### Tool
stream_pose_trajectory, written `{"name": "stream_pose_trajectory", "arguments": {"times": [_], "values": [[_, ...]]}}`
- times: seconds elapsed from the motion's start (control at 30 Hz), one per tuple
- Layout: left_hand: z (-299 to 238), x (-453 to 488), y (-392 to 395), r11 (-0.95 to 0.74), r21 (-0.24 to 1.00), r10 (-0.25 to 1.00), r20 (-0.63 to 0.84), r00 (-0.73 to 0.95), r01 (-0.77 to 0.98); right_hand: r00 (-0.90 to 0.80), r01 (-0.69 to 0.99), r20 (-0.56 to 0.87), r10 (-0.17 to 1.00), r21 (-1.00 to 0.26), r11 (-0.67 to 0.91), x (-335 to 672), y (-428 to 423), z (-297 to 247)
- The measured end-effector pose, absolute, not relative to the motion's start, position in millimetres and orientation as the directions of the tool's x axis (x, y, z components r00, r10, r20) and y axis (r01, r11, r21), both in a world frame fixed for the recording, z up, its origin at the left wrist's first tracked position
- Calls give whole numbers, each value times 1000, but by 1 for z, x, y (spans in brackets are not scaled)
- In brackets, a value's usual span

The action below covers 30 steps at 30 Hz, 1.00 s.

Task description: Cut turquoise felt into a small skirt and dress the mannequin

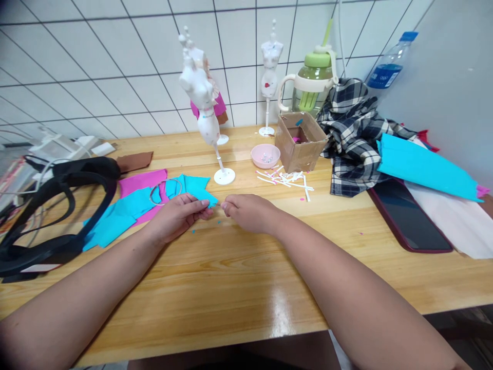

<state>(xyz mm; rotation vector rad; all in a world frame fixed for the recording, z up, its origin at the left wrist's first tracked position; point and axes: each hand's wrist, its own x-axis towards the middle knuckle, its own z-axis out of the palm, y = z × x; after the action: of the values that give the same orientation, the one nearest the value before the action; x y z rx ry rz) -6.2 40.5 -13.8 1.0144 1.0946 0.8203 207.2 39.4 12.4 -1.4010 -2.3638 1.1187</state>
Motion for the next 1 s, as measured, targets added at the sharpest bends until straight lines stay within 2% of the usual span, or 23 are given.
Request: {"name": "stream_pose_trajectory", "arguments": {"times": [1.0], "values": [[-10, -5, 37, 339, 941, 905, -327, 273, 6, -557, 699, -237, 796, -652, 295, 208, 40, 16]]}}
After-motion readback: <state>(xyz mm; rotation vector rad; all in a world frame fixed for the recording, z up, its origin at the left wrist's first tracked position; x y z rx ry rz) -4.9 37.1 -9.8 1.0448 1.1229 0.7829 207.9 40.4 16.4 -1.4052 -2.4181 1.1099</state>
